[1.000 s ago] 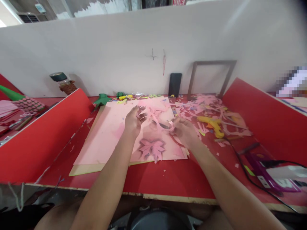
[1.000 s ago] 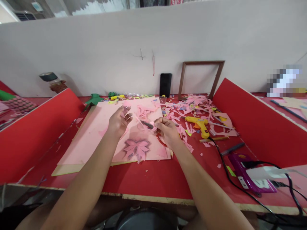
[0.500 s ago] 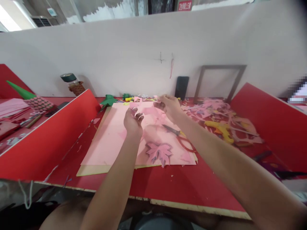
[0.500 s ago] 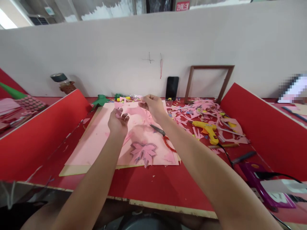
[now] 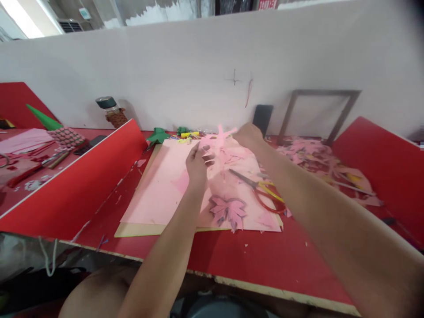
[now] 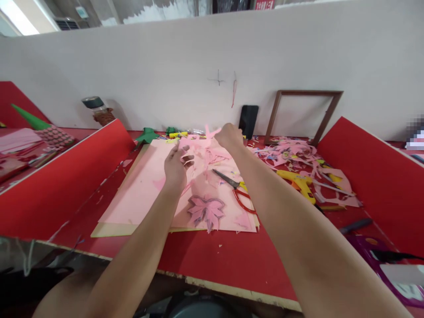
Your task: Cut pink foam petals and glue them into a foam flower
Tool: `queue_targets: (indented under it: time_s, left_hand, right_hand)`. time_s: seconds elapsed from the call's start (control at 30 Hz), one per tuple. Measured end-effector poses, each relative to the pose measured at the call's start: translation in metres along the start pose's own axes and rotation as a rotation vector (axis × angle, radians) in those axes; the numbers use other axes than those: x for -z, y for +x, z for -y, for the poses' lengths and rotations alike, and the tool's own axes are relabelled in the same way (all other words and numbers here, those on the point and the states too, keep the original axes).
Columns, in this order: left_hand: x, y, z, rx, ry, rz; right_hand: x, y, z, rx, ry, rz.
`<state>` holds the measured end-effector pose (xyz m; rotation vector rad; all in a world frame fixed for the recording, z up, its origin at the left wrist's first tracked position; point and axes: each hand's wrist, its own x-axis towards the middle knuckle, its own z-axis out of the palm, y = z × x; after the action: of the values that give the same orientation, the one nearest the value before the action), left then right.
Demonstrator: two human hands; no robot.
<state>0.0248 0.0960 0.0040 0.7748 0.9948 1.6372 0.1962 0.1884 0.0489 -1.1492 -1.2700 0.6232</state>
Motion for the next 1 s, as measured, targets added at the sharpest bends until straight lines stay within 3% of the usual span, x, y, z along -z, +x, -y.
queue_targets:
  time_s: [0.13, 0.2, 0.3, 0.4, 0.57, 0.67, 0.87, 1.0]
  left_hand:
    - [-0.007, -0.01, 0.004, 0.046, 0.175, 0.238]
    - [-0.01, -0.015, 0.006, 0.07, 0.229, 0.331]
    - [-0.015, -0.022, 0.01, 0.102, 0.255, 0.453]
    - [-0.018, -0.026, 0.013, 0.109, 0.315, 0.547]
    - [-0.024, -0.031, 0.018, 0.139, 0.292, 0.515]
    - [-0.027, -0.036, 0.02, 0.212, 0.223, 0.472]
    - [-0.03, -0.042, 0.019, 0.33, 0.173, 0.504]
    - [-0.028, -0.038, 0.016, 0.272, 0.279, 0.539]
  right_hand:
    - [0.042, -0.046, 0.012, 0.089, -0.197, -0.116]
    - [0.056, -0.078, 0.02, 0.101, -0.09, -0.139]
    - [0.066, -0.124, 0.02, 0.134, 0.001, -0.065]
    - [0.066, -0.153, 0.005, 0.113, 0.029, -0.008]
    - [0.058, -0.164, -0.016, 0.02, 0.096, -0.131]
    - [0.053, -0.165, -0.019, 0.008, 0.107, -0.164]
    - [0.053, -0.166, -0.017, 0.001, 0.101, -0.21]
    - [0.058, -0.164, -0.014, -0.009, 0.089, -0.213]
